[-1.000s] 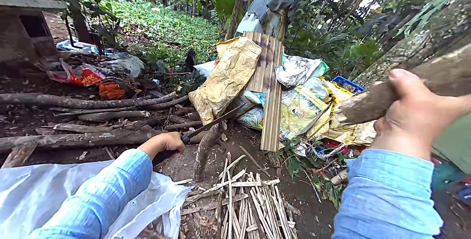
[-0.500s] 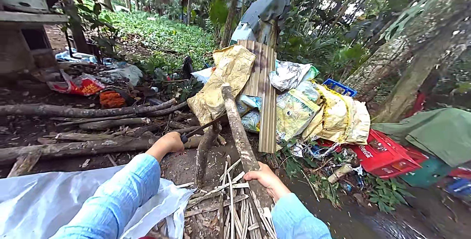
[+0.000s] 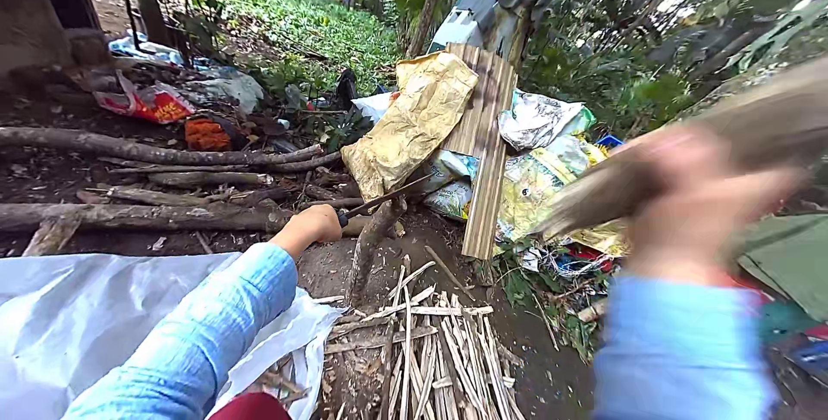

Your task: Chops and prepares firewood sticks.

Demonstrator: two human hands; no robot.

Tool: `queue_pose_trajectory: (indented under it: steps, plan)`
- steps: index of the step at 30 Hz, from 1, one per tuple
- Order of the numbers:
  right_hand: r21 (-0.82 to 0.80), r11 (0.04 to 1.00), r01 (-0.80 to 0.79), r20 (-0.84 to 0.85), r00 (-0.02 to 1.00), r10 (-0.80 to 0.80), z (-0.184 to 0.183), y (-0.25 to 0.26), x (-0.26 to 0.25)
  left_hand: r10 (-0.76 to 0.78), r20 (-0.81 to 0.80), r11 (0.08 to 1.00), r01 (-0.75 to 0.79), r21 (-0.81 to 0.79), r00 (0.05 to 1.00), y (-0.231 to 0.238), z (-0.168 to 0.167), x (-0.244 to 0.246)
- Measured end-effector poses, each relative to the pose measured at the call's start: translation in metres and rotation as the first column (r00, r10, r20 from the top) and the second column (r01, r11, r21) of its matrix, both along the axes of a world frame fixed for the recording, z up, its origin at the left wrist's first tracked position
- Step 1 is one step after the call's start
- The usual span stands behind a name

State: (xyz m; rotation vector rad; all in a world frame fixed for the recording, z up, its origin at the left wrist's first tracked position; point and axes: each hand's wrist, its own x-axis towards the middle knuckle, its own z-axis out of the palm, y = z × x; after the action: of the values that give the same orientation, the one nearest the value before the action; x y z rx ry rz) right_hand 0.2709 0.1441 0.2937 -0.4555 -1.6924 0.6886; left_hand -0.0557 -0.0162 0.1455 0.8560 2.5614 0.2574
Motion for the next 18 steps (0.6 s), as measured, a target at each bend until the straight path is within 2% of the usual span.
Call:
queue_pose_trajectory:
  steps: [1, 2, 3, 4, 5, 6, 7, 10, 12, 14, 15, 17, 18]
  plan:
    - [-0.096, 0.993, 0.075, 0.251, 0.967, -0.049, -0.054, -0.005, -0.018, -0.004, -0.002, 1.0, 0.004, 0.008, 1.0, 0.0, -0.001, 0.001]
    - [-0.209, 0.966, 0.153, 0.543, 0.839, -0.015, -0.109, -0.002, -0.033, -0.009, -0.007, 1.0, 0.009, 0.01, 1.0, -0.002, -0.003, 0.004]
    - [-0.311, 0.925, 0.22, 0.748, 0.657, 0.095, -0.154, 0.005, -0.045, -0.007, -0.002, 1.0, 0.008, 0.016, 1.0, -0.004, -0.005, 0.007]
    - [-0.404, 0.872, 0.276, 0.828, 0.515, 0.22, -0.185, 0.014, -0.055, 0.009, 0.02, 1.0, -0.009, 0.029, 1.0, -0.005, -0.005, 0.011]
    - [-0.461, 0.828, 0.32, 0.841, 0.456, 0.293, -0.203, 0.023, -0.062, 0.033, 0.045, 0.998, -0.035, 0.044, 0.998, -0.006, -0.005, 0.014]
    - [-0.51, 0.789, 0.342, 0.823, 0.463, 0.33, -0.212, 0.027, -0.064, 0.054, 0.068, 0.997, -0.058, 0.058, 0.996, -0.007, -0.007, 0.013]
    - [-0.575, 0.747, 0.335, 0.771, 0.527, 0.357, -0.215, 0.025, -0.061, 0.074, 0.084, 0.994, -0.08, 0.073, 0.994, -0.007, -0.011, 0.011]
    - [-0.786, 0.59, 0.185, 0.497, 0.757, 0.425, -0.21, 0.004, -0.039, 0.108, 0.11, 0.99, -0.117, 0.074, 0.988, -0.012, -0.016, 0.001]
    - [-0.806, 0.586, 0.078, 0.38, 0.828, 0.412, -0.19, -0.005, -0.023, 0.119, 0.109, 0.99, -0.127, 0.067, 0.987, -0.019, -0.018, -0.001]
    - [-0.717, 0.697, -0.011, 0.331, 0.875, 0.354, -0.149, -0.003, -0.006, 0.122, 0.101, 0.989, -0.13, 0.073, 0.987, -0.023, -0.02, 0.001]
    - [-0.621, 0.783, -0.028, 0.323, 0.901, 0.288, -0.121, -0.002, 0.002, 0.119, 0.102, 0.989, -0.127, 0.079, 0.988, -0.024, -0.019, 0.003]
    - [-0.346, 0.938, 0.001, 0.289, 0.952, 0.106, -0.057, 0.003, 0.02, 0.106, 0.105, 0.99, -0.114, 0.078, 0.989, -0.022, -0.02, 0.008]
    - [-0.193, 0.981, 0.028, 0.229, 0.973, 0.017, -0.027, 0.013, 0.029, 0.099, 0.108, 0.991, -0.107, 0.074, 0.989, -0.02, -0.019, 0.009]
